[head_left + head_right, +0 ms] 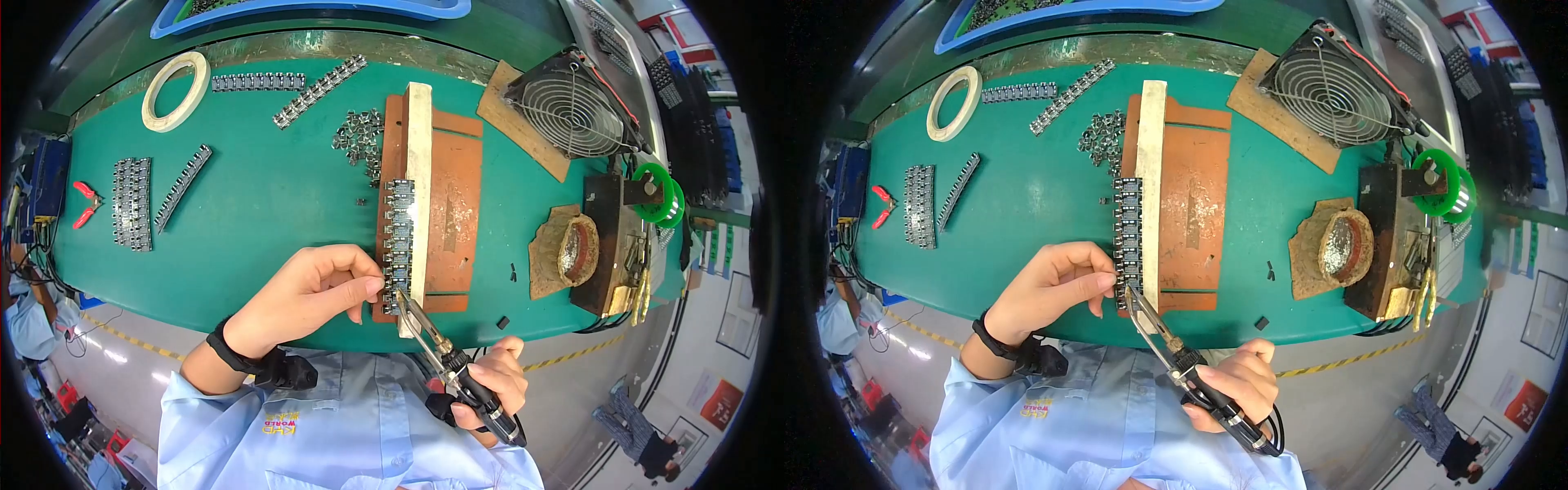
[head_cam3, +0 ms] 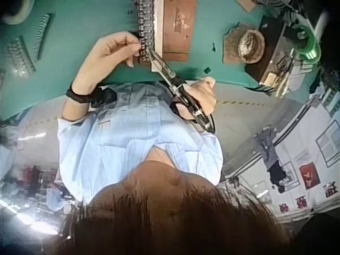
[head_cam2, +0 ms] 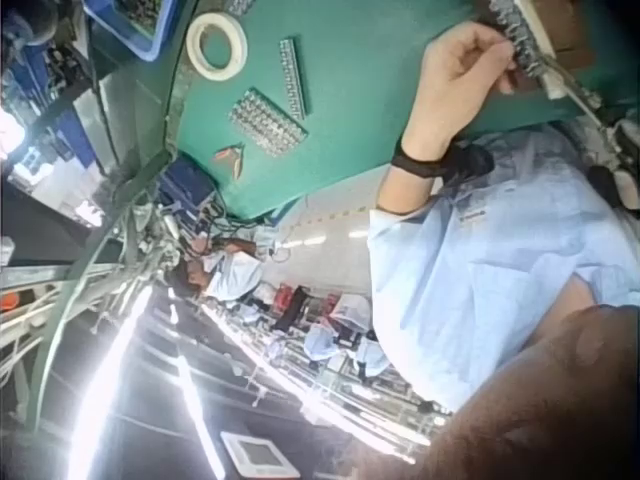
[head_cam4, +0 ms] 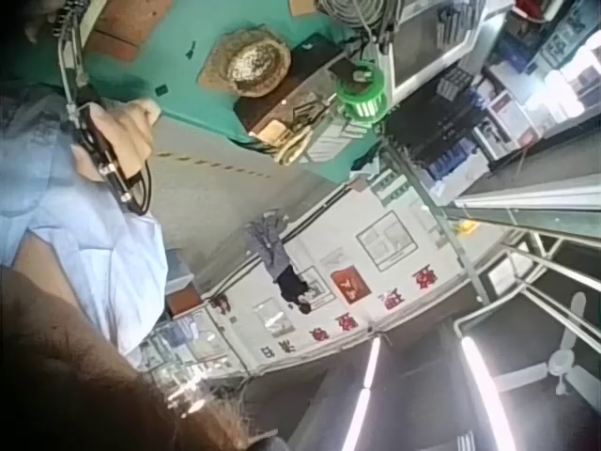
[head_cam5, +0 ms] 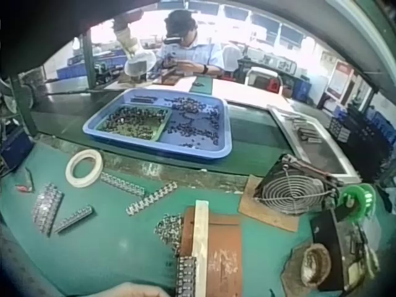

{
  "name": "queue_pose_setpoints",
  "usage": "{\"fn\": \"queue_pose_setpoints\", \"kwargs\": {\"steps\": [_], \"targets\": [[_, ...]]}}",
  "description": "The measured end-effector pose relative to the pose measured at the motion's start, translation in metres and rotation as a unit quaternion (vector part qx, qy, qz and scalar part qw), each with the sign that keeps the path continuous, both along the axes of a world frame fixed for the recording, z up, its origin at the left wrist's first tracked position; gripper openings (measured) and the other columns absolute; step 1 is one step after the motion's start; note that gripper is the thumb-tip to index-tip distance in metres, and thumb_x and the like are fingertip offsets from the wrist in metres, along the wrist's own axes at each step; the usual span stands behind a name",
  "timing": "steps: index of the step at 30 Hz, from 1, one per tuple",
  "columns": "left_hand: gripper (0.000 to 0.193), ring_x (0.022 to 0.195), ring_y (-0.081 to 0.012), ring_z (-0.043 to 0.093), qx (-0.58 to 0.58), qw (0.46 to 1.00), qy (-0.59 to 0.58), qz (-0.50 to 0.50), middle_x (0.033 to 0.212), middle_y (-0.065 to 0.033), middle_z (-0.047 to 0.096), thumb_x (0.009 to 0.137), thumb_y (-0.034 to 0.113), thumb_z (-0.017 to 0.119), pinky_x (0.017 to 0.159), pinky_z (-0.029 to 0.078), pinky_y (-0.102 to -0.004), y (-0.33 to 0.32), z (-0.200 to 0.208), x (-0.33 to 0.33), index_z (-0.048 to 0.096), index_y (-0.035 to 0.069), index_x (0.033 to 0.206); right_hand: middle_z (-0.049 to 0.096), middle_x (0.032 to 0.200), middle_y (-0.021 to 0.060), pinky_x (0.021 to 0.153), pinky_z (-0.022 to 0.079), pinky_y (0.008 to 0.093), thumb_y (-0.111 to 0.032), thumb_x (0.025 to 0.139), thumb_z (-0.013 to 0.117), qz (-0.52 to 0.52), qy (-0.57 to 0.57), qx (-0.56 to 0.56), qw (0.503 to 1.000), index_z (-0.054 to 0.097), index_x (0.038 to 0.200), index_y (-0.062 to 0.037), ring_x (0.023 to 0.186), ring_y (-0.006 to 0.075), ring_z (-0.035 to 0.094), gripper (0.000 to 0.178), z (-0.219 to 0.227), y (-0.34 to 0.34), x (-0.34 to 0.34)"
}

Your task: The person picks up a metal component by hand, places it onto a circuit board, and solders it using a soldering iron, repeating the process for multiple boards.

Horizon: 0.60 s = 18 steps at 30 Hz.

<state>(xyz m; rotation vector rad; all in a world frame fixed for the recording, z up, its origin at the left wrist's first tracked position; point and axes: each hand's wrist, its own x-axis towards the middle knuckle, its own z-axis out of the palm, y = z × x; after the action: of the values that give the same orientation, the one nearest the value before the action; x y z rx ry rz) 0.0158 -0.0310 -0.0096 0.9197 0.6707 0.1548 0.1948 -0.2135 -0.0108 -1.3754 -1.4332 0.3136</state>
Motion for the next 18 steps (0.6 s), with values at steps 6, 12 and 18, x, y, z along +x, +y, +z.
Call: {"fn": "queue_pose_setpoints", "kwargs": {"steps": [6,12,18], "targets": [[0.013,0.071,-0.0090,0.054,-0.009,1.000,-0.013,0.002,0.081,-0.0022,0.057,0.088,0.013,0.055,0.063,0.046,-0.0216,0.0005,-0.0013,0.0007,0.055,0.000,0.087,0.056,0.052,-0.0012,0.060,0.031,0.0303,-0.026,0.064,0.072,0.004,-0.005,-0.007,1.000,0.062,0.087,-0.0027,0.043,0.0130,0.046,0.035,0.0001,0.0030,-0.0002],[0.012,0.071,-0.0089,0.055,-0.017,1.000,-0.015,0.003,0.080,-0.0017,0.056,0.088,0.013,0.055,0.064,0.046,-0.0214,0.0008,-0.0021,0.0004,0.055,0.001,0.086,0.057,0.052,-0.0011,0.061,0.032,0.0302,-0.025,0.064,0.072,0.007,0.002,-0.010,1.000,0.062,0.088,-0.0027,0.043,0.0134,0.047,0.035,-0.0004,0.0064,-0.0023],[0.012,0.070,-0.0088,0.055,-0.018,1.000,-0.018,0.002,0.080,-0.0016,0.056,0.087,0.013,0.056,0.064,0.046,-0.0212,0.0009,-0.0017,0.0004,0.055,0.001,0.086,0.057,0.052,-0.0010,0.061,0.033,0.0304,-0.026,0.064,0.072,0.012,-0.013,-0.010,1.000,0.062,0.089,-0.0029,0.043,0.0137,0.047,0.035,0.0002,0.0050,-0.0015]]}}
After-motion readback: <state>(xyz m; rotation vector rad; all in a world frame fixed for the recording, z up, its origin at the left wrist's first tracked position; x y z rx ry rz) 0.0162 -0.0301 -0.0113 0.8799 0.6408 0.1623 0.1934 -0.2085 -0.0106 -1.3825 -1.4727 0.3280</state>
